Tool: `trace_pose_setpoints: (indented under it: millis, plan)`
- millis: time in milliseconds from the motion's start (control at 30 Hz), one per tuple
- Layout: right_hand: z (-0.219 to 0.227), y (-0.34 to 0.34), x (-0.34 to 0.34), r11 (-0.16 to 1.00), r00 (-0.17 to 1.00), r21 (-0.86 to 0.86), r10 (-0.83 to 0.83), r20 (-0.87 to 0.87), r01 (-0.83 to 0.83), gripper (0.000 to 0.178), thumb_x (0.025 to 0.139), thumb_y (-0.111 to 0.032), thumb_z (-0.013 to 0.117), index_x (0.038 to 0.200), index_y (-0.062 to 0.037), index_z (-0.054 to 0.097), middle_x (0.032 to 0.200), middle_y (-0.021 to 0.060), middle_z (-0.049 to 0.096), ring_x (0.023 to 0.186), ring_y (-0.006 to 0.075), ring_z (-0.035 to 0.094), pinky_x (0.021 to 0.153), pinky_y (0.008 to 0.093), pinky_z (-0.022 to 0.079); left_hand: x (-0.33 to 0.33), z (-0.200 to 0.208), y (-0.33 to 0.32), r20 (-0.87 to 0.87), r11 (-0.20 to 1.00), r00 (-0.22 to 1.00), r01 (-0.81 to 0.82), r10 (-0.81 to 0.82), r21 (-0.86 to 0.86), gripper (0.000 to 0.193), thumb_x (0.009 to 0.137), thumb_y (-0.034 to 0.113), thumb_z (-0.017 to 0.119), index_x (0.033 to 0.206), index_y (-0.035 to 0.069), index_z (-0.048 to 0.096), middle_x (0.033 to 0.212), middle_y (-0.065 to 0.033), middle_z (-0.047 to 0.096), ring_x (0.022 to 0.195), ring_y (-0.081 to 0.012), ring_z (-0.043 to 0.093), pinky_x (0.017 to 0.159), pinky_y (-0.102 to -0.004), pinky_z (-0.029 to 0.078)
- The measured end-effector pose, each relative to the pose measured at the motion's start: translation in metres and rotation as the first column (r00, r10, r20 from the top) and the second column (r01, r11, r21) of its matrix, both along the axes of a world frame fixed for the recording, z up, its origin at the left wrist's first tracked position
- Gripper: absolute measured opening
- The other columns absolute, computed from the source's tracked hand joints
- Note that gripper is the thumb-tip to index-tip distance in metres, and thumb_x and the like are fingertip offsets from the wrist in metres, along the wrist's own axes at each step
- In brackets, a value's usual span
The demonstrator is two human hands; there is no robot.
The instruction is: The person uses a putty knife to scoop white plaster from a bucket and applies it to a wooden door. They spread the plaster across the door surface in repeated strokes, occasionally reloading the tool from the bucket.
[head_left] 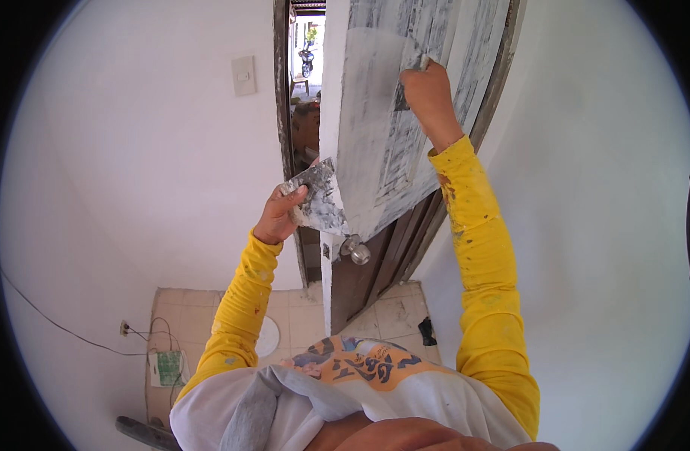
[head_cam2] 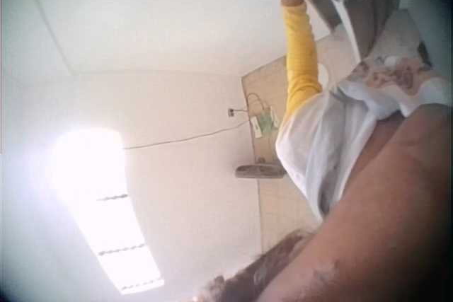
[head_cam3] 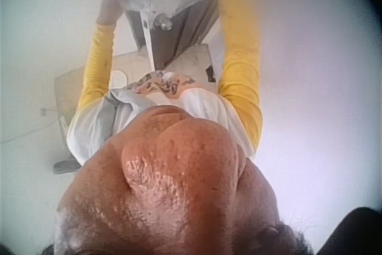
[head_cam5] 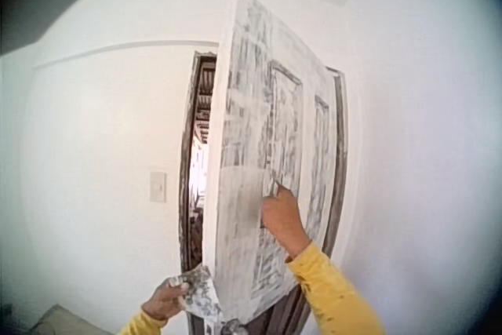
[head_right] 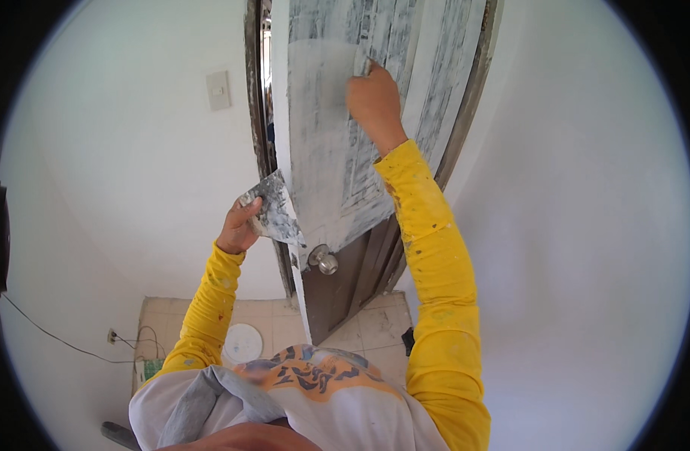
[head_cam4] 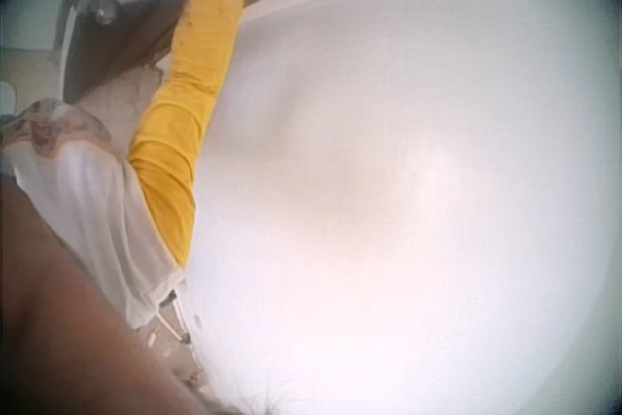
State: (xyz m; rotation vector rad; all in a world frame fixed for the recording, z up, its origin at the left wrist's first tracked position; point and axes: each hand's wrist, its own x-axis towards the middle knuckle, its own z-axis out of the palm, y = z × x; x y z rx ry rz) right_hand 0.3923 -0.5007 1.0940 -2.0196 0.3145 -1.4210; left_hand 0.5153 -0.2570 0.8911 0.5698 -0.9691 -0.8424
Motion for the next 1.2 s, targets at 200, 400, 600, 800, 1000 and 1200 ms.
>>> trace_pose_setpoints:
  millis: [200,400,600,800,1000,1200]
  plan:
    - [-0.009,0.006,-0.022,0.97,0.971,0.106,0.207,0.117,-0.22,0.026,0.084,-0.008,0.055,0.1,0.0095,0.064,0.081,0.0236,0.068,0.076,0.0381,0.064,0.072,0.0411,0.05,-0.002,-0.002,0.002,-0.026,1.0,1.0,-0.012,0.012,0.0,0.058,0.103,0.013,0.057,0.155,0.0,0.037,0.133,-0.0089,0.064,0.116,-0.0168,0.065,0.104,-0.0337,0.049]
    - [0.015,0.022,-0.013,0.973,0.976,0.082,0.217,-0.008,-0.216,0.036,0.087,-0.016,0.058,0.113,0.0079,0.064,0.092,0.0238,0.067,0.082,0.0385,0.065,0.075,0.0425,0.052,-0.007,0.002,0.0,-0.063,0.999,0.997,-0.05,0.05,0.009,0.04,0.102,0.014,0.056,0.138,-0.003,0.052,0.123,-0.0123,0.069,0.112,-0.0253,0.069,0.101,-0.0413,0.055]
    - [-0.015,0.114,-0.005,0.885,0.992,-0.448,-0.106,0.061,0.122,0.053,0.088,-0.022,0.062,0.136,0.0001,0.055,0.115,0.0235,0.058,0.102,0.0423,0.063,0.086,0.0463,0.054,-0.01,0.007,0.004,-0.047,0.998,0.997,-0.059,0.06,0.014,0.046,0.101,0.015,0.057,0.143,-0.003,0.049,0.128,-0.0116,0.067,0.114,-0.0234,0.067,0.102,-0.0399,0.053]
    - [-0.048,0.072,-0.034,0.914,0.992,-0.399,0.107,0.059,-0.075,0.053,0.089,-0.015,0.057,0.139,0.0022,0.053,0.13,0.0249,0.059,0.108,0.0446,0.063,0.095,0.044,0.052,-0.009,0.001,0.003,-0.052,0.998,0.996,-0.069,0.07,0.011,0.061,0.101,0.016,0.058,0.154,-0.002,0.036,0.132,-0.0107,0.064,0.116,-0.0216,0.066,0.104,-0.0393,0.052]
    - [0.013,0.026,-0.013,0.986,0.999,-0.158,0.044,-0.012,-0.045,0.052,0.089,-0.011,0.054,0.14,-0.0006,0.055,0.135,0.0177,0.06,0.112,0.0392,0.064,0.099,0.042,0.05,-0.016,0.007,-0.004,-0.059,0.999,0.998,-0.033,0.033,0.001,0.065,0.1,0.016,0.059,0.157,-0.002,0.031,0.14,-0.0107,0.059,0.126,-0.0202,0.06,0.11,-0.0366,0.045]
    - [-0.023,0.086,-0.031,0.835,0.991,-0.536,0.125,-0.037,-0.125,0.051,0.089,-0.006,0.052,0.139,-0.0066,0.058,0.136,0.0155,0.06,0.117,0.0374,0.062,0.1,0.0409,0.049,-0.02,0.009,0.002,0.019,0.994,0.994,-0.106,0.106,-0.017,0.064,0.101,0.015,0.057,0.157,-0.001,0.031,0.141,-0.0111,0.059,0.129,-0.0194,0.057,0.113,-0.0347,0.043]
